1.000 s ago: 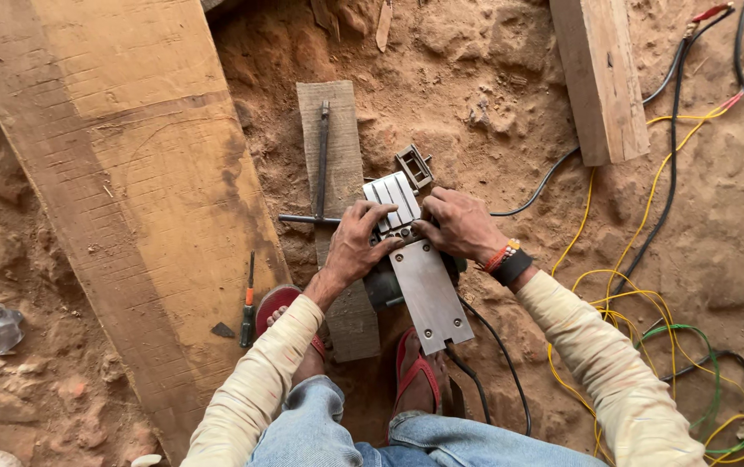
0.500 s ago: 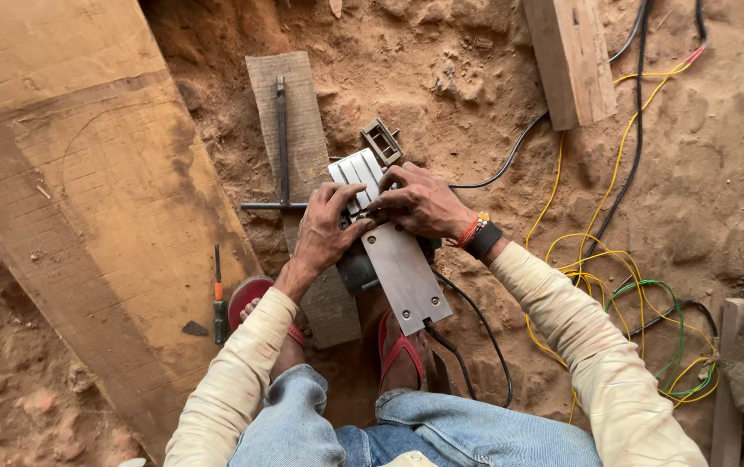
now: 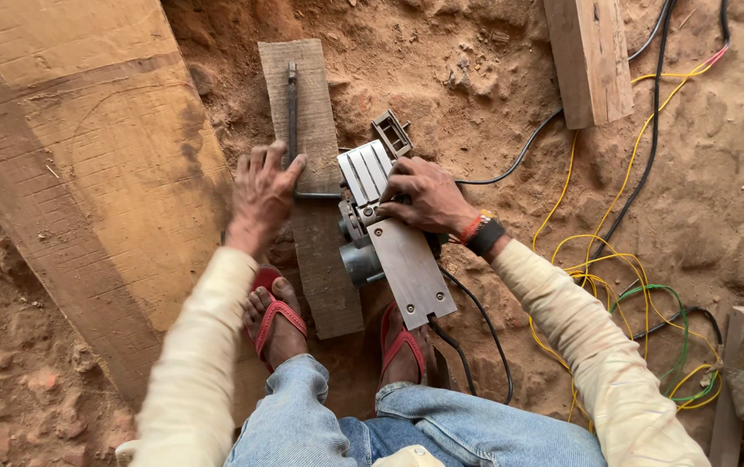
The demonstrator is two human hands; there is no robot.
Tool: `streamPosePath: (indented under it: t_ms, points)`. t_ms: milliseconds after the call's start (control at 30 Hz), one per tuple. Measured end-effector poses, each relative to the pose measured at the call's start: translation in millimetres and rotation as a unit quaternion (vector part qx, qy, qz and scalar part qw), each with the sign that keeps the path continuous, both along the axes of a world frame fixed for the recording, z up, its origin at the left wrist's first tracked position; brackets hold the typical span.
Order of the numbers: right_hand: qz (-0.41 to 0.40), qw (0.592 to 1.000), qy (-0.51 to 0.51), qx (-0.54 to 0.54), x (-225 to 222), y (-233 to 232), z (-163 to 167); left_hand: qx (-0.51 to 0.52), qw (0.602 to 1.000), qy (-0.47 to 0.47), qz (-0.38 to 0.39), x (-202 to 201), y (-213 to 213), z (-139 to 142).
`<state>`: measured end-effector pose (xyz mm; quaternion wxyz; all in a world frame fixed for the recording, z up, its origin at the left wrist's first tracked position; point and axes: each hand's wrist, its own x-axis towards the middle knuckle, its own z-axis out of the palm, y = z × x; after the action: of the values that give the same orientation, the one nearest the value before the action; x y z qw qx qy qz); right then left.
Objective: The person sits on the ground and assembles a handheld woodworking tool by inserting a metal insert into the base, tightening it with a T-handle wrench, and repeating the process with a second insert. The person then plugs the tool's cord into a power strip.
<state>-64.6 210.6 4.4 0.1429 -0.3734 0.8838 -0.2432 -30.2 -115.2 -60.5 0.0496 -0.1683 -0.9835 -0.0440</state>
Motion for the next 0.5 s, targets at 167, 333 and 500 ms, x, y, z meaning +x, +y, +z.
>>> streamPosePath:
  t_ms: [167, 333, 500]
  points:
    - [0.005, 1.000, -0.005, -0.004, 0.4, 3.0, -8.0, -0.180, 0.966, 0.040, -0.182, -27.8, -22.0, 5.7]
    - [-0.006, 1.000, 0.028, -0.010, 2.6, 3.6, -13.0, -0.355, 0.846, -0.003, -0.399, -62.0, -13.4, 37.1]
    - [-0.025, 0.999, 0.022, -0.018, 6.0, 3.2, -11.6, -0.369, 0.816, 0.023, -0.445, -76.3, -20.7, 69.7]
